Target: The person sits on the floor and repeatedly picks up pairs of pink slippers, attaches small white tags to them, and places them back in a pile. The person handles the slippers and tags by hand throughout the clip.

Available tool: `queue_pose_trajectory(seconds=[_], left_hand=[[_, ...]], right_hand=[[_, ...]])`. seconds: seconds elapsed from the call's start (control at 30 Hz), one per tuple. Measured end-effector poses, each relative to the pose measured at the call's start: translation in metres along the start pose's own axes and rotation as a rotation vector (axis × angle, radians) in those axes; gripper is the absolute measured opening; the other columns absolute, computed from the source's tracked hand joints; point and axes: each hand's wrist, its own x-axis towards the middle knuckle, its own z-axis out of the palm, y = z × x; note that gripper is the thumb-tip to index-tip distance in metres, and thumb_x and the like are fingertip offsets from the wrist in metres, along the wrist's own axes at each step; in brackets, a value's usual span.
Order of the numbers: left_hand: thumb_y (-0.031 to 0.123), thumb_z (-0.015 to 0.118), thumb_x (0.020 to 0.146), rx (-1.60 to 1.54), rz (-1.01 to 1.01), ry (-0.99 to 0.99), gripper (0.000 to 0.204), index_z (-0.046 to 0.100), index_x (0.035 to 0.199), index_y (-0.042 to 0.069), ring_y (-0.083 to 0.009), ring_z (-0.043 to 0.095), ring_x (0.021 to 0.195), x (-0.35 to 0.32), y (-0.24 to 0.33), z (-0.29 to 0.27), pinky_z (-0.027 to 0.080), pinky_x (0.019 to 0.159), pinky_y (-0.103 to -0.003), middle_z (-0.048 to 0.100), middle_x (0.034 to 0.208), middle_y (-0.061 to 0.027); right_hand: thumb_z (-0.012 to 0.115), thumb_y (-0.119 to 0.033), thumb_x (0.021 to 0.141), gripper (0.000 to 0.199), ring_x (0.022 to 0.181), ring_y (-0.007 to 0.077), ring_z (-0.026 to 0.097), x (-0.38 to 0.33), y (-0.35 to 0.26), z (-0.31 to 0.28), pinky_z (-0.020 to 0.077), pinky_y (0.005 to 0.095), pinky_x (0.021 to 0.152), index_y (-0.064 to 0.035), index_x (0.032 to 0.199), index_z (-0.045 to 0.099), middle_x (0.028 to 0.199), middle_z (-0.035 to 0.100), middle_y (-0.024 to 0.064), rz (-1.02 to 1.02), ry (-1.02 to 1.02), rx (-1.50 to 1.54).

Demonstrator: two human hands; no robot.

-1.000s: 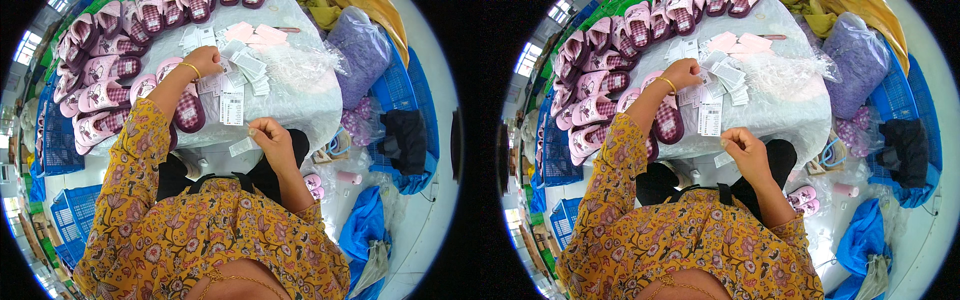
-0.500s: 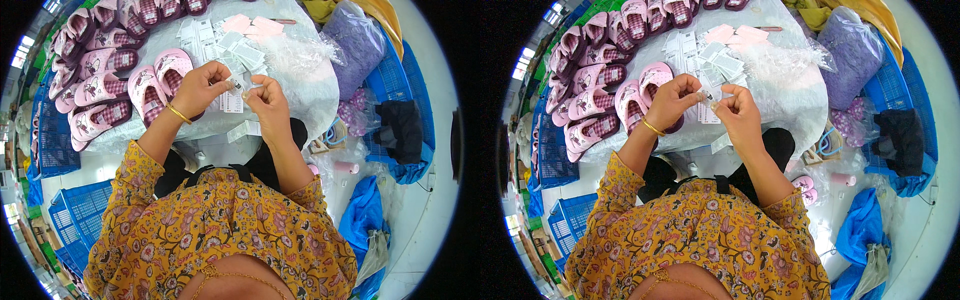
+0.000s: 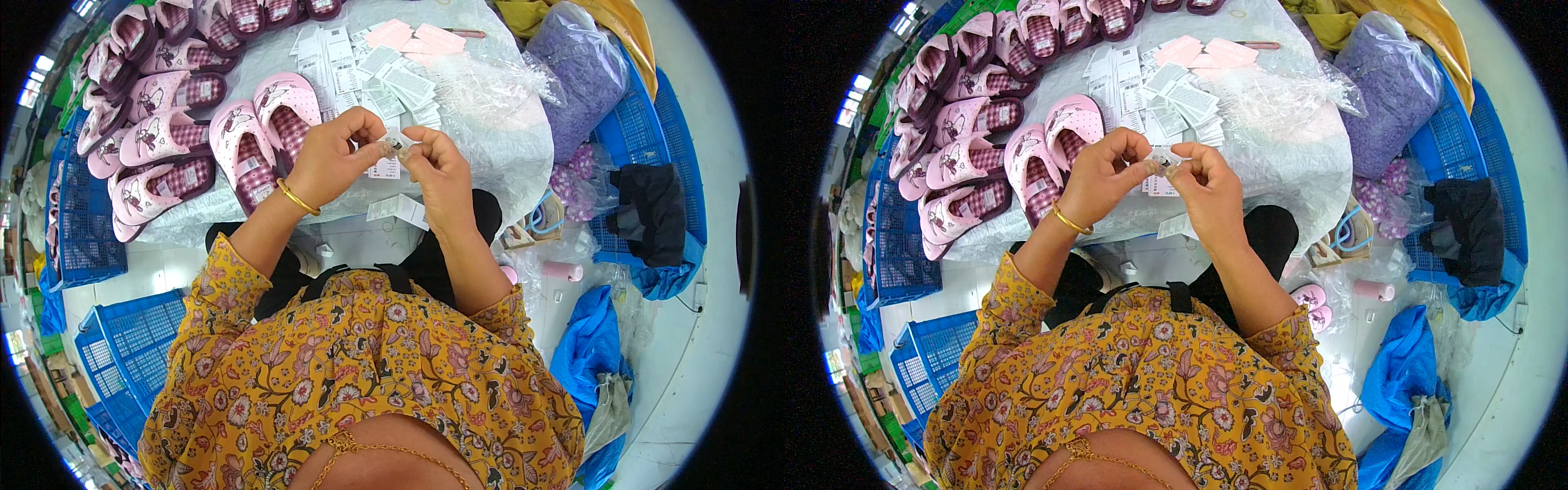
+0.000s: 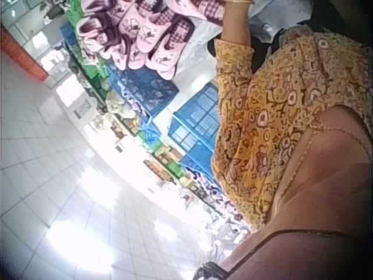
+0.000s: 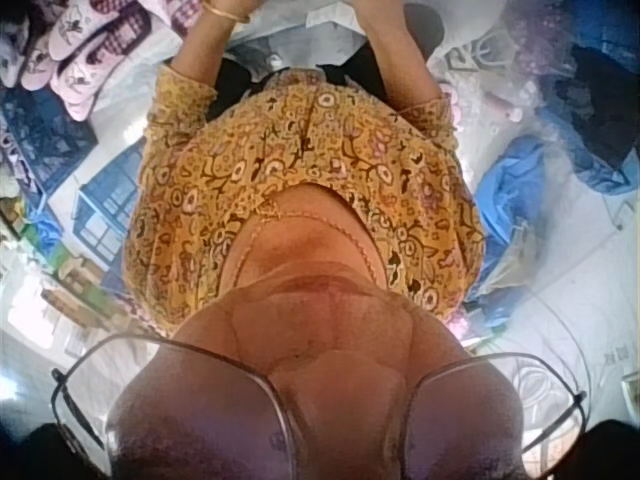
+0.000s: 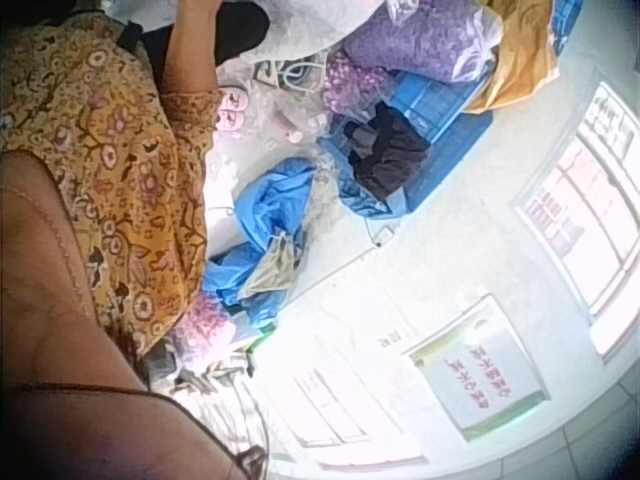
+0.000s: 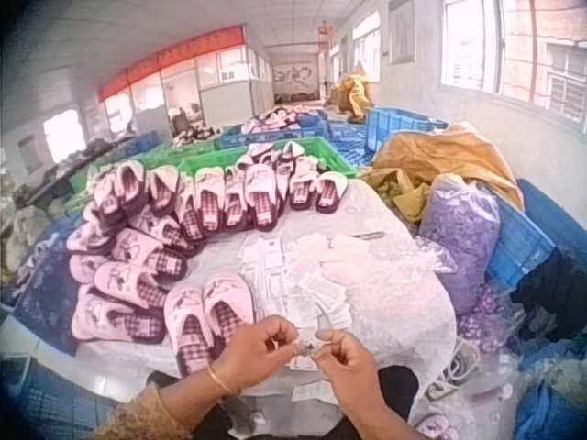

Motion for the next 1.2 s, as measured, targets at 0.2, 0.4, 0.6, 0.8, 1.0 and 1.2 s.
queue_pose_trajectory(seconds=[0.2,0.4,0.6,0.8,1.0,1.2], left_hand=[[0.010,0.071,0.085,-0.127,0.010,0.061,0.016,0.060,0.092,0.002,-0.0043,0.054,0.068,-0.005,-0.003,0.008,0.046,0.061,-0.022,0.061,0.079,0.0014],[0.009,0.071,0.085,-0.134,0.022,0.080,0.014,0.061,0.091,0.002,-0.0060,0.054,0.067,-0.008,-0.013,0.012,0.046,0.060,-0.024,0.061,0.079,0.0009],[0.009,0.073,0.084,0.136,0.354,0.065,0.011,0.066,0.090,0.004,-0.0031,0.052,0.072,-0.019,-0.012,0.008,0.039,0.058,-0.022,0.061,0.085,0.0016],[0.016,0.066,0.093,-0.316,-0.085,-0.126,0.016,0.063,0.102,0.003,-0.0047,0.053,0.076,-0.026,-0.031,0.000,0.045,0.068,-0.021,0.062,0.089,0.0024],[0.010,0.064,0.090,-0.260,-0.057,-0.174,0.011,0.062,0.097,0.002,-0.0039,0.050,0.075,-0.039,-0.040,-0.004,0.043,0.066,-0.022,0.058,0.082,0.0034],[0.010,0.064,0.090,-0.129,0.000,-0.128,0.009,0.061,0.090,0.002,-0.0070,0.050,0.070,-0.060,-0.020,-0.026,0.044,0.064,-0.024,0.057,0.077,-0.0005]], right_hand=[[0.065,-0.005,0.088,0.028,0.072,0.0038,0.049,-0.002,0.001,0.001,0.0411,0.0197,0.066,0.0006,0.115,0.063,0.080,0.056,-0.0033,-0.019,0.020,-0.009],[0.064,-0.003,0.087,0.026,0.070,0.0032,0.047,-0.004,0.001,0.001,0.0396,0.0191,0.064,0.0010,0.113,0.063,0.078,0.054,-0.0043,0.001,0.019,0.016],[0.065,-0.003,0.086,0.017,0.071,0.0034,0.049,-0.004,0.007,-0.002,0.0407,0.0191,0.065,-0.0004,0.103,0.062,0.080,0.056,-0.0034,0.022,-0.032,-0.032],[0.067,-0.004,0.086,0.014,0.072,0.0030,0.052,-0.017,0.007,-0.003,0.0422,0.0189,0.064,-0.0013,0.100,0.062,0.082,0.060,-0.0023,0.055,-0.196,-0.126],[0.070,-0.007,0.087,0.017,0.072,0.0032,0.053,-0.027,0.014,0.000,0.0429,0.0194,0.064,-0.0015,0.101,0.062,0.083,0.061,-0.0022,0.089,-0.277,-0.130],[0.073,-0.010,0.086,0.026,0.068,0.0029,0.053,-0.044,-0.010,0.017,0.0427,0.0197,0.061,-0.0037,0.109,0.064,0.077,0.060,-0.0015,0.028,-0.226,-0.397]])
